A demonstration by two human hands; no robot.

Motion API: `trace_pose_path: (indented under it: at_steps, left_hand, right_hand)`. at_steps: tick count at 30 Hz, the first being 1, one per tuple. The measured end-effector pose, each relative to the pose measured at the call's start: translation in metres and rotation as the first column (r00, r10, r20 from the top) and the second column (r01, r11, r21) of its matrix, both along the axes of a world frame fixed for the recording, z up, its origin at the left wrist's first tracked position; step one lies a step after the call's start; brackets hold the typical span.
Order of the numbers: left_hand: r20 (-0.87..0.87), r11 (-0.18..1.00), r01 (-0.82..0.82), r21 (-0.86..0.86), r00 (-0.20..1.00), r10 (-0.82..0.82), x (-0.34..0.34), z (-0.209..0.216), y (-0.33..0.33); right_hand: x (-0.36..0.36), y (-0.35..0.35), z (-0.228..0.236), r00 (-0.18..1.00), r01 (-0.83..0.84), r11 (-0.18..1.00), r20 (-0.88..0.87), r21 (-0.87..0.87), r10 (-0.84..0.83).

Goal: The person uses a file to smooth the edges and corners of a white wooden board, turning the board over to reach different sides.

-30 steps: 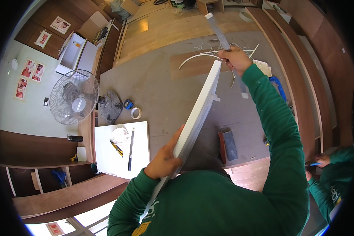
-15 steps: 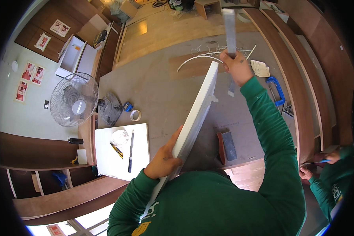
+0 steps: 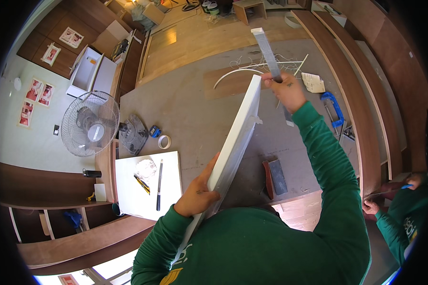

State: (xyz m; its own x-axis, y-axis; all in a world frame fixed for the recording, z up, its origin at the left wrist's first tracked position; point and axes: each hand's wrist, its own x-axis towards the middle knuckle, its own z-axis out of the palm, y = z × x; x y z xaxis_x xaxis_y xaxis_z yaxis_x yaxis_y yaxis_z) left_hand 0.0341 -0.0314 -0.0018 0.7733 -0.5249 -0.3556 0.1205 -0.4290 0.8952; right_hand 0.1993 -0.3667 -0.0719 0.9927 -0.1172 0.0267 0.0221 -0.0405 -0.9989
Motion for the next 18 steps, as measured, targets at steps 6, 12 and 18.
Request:
trace_pose_path:
  at_steps: [6, 12, 18]
  left_hand:
    - [-0.015, 0.999, -0.009, -0.034, 1.0, 0.009, 0.002, -0.003, 0.006]
    - [0.039, 0.999, 0.027, 0.024, 0.999, -0.028, 0.004, 0.001, 0.007]
    - [0.443, 0.971, 0.044, 0.235, 0.884, -0.147, -0.006, 0.003, 0.005]
  right_hand:
    - [0.003, 0.009, -0.005, 1.0, 0.008, 0.999, -0.003, 0.037, -0.008]
    - [-0.002, 0.001, -0.011, 0.989, 0.104, 0.994, -0.108, 0.027, -0.1]
    - [-0.011, 0.028, 0.001, 0.99, 0.12, 0.992, 0.084, -0.041, -0.116]
